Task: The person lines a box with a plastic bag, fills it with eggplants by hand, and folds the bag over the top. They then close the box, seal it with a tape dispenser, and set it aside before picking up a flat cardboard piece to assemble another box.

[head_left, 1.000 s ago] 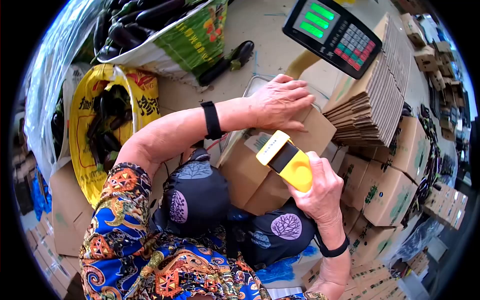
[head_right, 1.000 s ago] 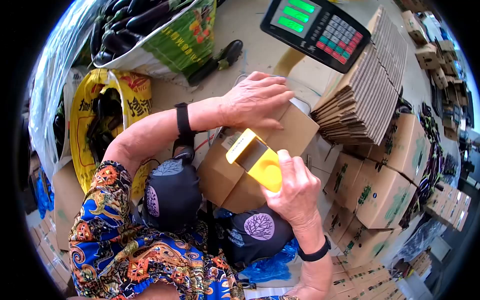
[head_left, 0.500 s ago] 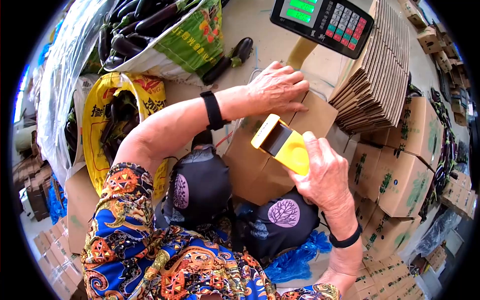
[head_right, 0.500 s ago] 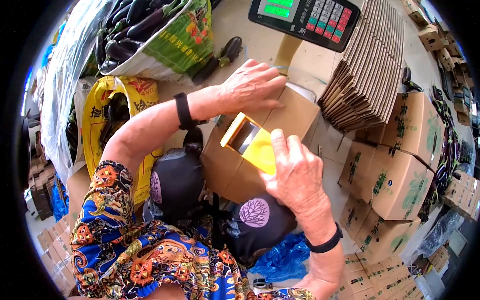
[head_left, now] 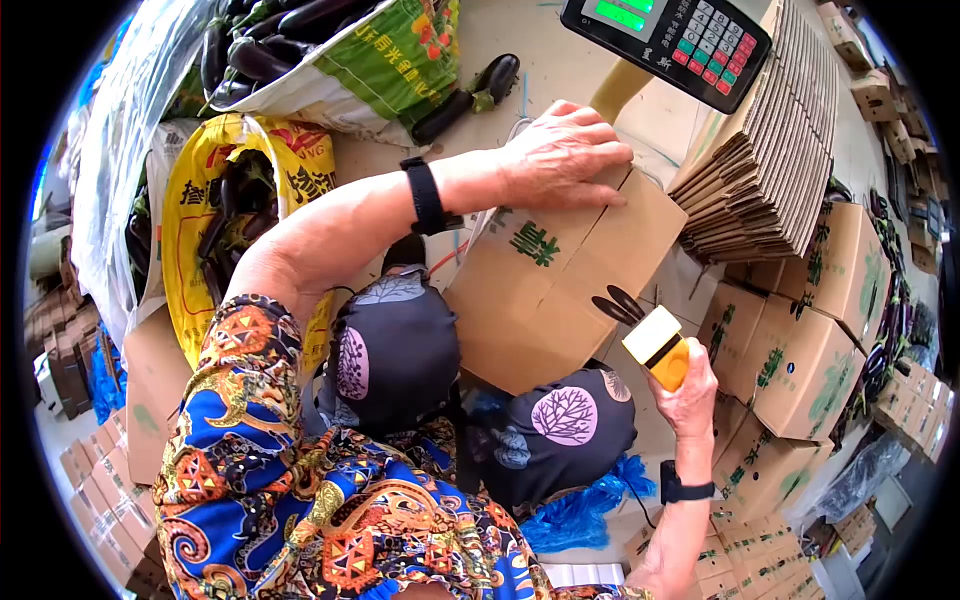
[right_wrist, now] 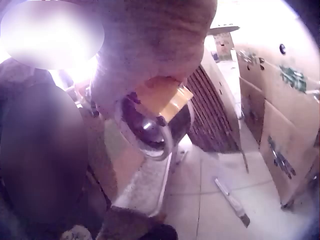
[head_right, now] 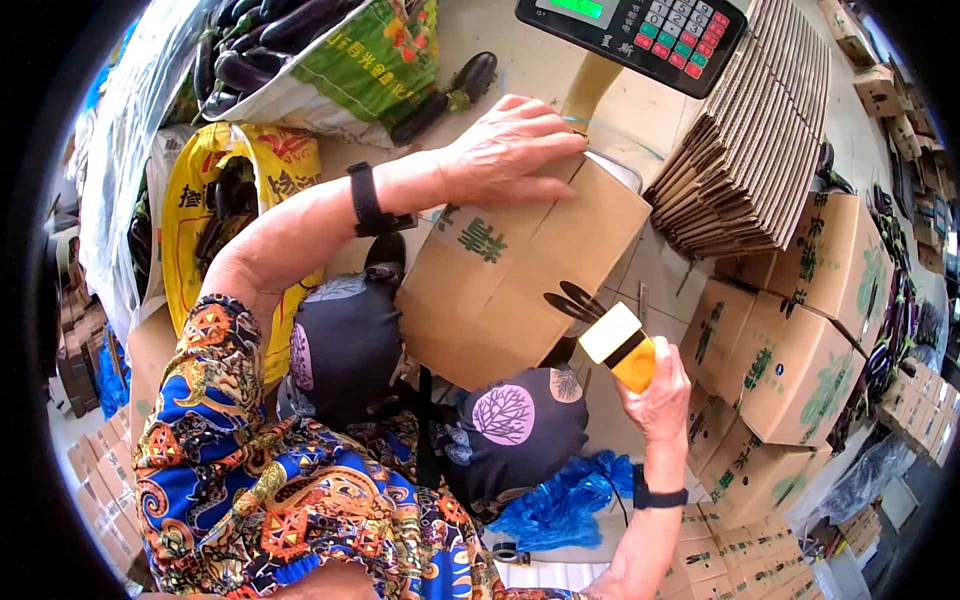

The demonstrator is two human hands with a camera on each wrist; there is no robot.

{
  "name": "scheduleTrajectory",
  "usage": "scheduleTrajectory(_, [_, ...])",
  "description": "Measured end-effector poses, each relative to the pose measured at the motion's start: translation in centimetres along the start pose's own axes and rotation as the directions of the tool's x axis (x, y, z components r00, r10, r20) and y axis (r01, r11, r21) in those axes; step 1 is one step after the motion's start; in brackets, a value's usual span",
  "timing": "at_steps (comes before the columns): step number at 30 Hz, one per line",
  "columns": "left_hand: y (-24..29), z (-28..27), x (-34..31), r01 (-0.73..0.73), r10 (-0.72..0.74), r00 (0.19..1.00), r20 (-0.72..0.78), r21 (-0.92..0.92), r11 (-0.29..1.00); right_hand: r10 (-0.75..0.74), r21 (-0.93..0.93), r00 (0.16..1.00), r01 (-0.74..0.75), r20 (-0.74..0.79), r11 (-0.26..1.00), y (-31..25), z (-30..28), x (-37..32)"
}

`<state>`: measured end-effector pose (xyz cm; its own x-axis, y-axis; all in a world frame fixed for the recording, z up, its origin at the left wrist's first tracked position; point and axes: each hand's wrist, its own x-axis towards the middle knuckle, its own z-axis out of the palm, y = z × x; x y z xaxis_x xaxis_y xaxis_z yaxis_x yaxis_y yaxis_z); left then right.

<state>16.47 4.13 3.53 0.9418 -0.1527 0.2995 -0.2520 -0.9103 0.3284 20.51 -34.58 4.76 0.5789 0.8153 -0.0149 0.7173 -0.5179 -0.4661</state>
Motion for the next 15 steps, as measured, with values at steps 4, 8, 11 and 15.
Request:
scheduleTrajectory(4, [-2.0,1.6,-4.7,0.342,-0.462,0.887,0.017,-0.697,0.63,0.125,0.118,0.992,-0.126,0.015,0.985,1.1,5.0,-0.1])
scheduleTrajectory(8, [-2.6,5.5,-12.3,0.704,-0.467,0.645,0.605,-0.709,0.053,0.188,0.215,0.982,-0.185,0.004,0.959,0.6,7.7,0.8])
scheduleTrajectory(11, [-1.6,6.0,-12.2,0.618,-0.397,0.554,0.731,-0.681,-0.392,0.178,0.192,0.984,-0.173,-0.013,0.966,-0.2,6.8,0.8])
scheduleTrajectory(15, [-0.8,7.1,-11.2,0.557,-0.282,0.682,0.675,-0.729,-0.398,0.128,0.129,0.991,-0.122,-0.038,0.984,-1.8,2.5,1.2])
